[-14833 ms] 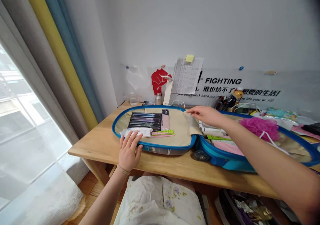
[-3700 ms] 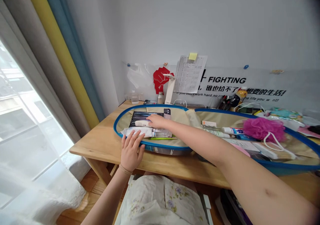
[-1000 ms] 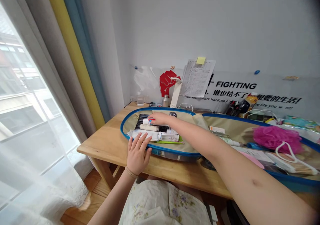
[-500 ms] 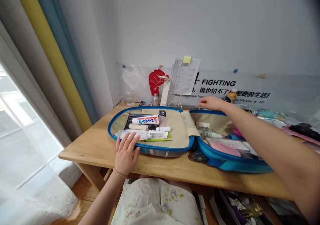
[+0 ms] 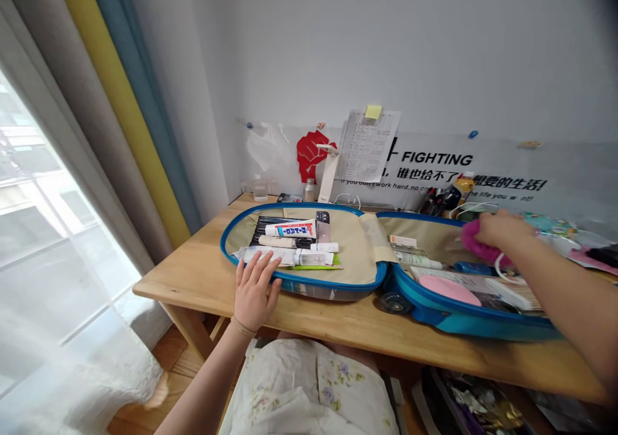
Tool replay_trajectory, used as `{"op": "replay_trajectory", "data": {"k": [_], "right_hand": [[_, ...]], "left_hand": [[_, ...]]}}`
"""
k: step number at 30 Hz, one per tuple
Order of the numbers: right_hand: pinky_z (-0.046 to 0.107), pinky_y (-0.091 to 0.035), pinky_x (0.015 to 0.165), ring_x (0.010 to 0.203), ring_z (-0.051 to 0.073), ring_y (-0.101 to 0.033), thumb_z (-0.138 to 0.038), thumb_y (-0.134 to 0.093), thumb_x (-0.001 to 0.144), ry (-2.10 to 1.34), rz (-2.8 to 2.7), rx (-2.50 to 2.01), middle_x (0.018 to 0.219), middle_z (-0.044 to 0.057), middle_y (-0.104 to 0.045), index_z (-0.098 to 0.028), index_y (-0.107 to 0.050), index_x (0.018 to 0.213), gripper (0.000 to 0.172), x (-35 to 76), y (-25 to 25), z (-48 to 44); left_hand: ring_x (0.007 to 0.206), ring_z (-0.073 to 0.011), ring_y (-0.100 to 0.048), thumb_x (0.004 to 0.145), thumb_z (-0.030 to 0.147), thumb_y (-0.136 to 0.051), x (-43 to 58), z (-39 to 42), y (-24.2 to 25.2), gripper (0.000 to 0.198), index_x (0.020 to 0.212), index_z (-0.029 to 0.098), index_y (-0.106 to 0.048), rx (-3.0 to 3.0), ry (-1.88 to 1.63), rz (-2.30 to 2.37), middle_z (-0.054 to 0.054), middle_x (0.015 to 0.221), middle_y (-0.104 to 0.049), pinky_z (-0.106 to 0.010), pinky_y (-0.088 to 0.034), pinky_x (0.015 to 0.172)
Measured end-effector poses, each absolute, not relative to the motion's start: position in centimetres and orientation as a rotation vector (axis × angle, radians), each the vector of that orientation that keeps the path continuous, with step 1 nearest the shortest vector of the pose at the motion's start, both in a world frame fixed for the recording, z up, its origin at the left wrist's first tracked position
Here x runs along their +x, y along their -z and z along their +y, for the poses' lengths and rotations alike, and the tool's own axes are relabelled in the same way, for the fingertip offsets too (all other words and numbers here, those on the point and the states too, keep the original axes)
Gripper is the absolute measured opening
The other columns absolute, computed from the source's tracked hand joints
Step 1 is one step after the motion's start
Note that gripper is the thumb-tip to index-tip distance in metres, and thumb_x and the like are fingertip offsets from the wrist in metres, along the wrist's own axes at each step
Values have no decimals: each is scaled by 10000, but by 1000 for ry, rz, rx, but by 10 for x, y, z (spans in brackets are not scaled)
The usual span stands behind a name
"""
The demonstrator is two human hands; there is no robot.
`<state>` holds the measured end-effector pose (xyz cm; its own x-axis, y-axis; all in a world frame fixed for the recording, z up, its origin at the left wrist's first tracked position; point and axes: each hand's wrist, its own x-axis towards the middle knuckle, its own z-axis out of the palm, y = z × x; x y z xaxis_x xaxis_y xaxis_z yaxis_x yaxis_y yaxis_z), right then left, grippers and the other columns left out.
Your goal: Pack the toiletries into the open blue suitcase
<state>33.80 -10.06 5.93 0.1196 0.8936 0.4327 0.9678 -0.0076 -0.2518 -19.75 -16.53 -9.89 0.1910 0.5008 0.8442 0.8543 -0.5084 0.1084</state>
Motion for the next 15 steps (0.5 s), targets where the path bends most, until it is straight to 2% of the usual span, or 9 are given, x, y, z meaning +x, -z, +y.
{"op": "replay_trajectory", "data": {"k": [3,5,8,10,15], "right_hand": [[785,-364,923,1209,496,-463,-369,-731,668,374,-1601,-2077,1160,186,-543,-248,-612,1059,427,267,-93,-88],[656,-425,967,1178,413,-499,-331,-689,704,376,-1779,-1924,1212,190,-518,-170,-575,1151,489,200,-111,-75],[412,-461,1000,1147,252,-520,-313,-630,764,318,-1986,-1682,1251,112,-516,-186,-517,1228,494,89,-117,-51],[402,-442,1005,1161,255,-500,-265,-597,790,159,-2134,-1377,1272,138,-506,-145,-499,1221,459,19,-107,-38],[333,-421,1024,1191,213,-509,-294,-574,817,72,-2434,-1234,1327,84,-516,-204,-499,1239,438,-103,-62,-24]], "left_hand": [[1322,-255,-466,946,280,-433,-197,-166,98,367,1266,218,-602,-2090,1248,-1289,-86,1339,-606,-443,-162,1180],[1329,-256,-459,945,283,-433,-198,-165,99,376,1280,226,-596,-2098,1255,-1297,-82,1342,-604,-451,-159,1182],[1340,-258,-446,941,285,-434,-198,-165,100,390,1295,235,-590,-2112,1265,-1308,-79,1352,-597,-461,-154,1185],[1340,-259,-445,938,286,-433,-198,-166,99,393,1295,236,-591,-2117,1259,-1319,-80,1355,-593,-464,-155,1184],[1326,-253,-452,948,280,-418,-197,-167,98,379,1279,213,-592,-2104,1244,-1306,-81,1342,-603,-455,-161,1176]]}}
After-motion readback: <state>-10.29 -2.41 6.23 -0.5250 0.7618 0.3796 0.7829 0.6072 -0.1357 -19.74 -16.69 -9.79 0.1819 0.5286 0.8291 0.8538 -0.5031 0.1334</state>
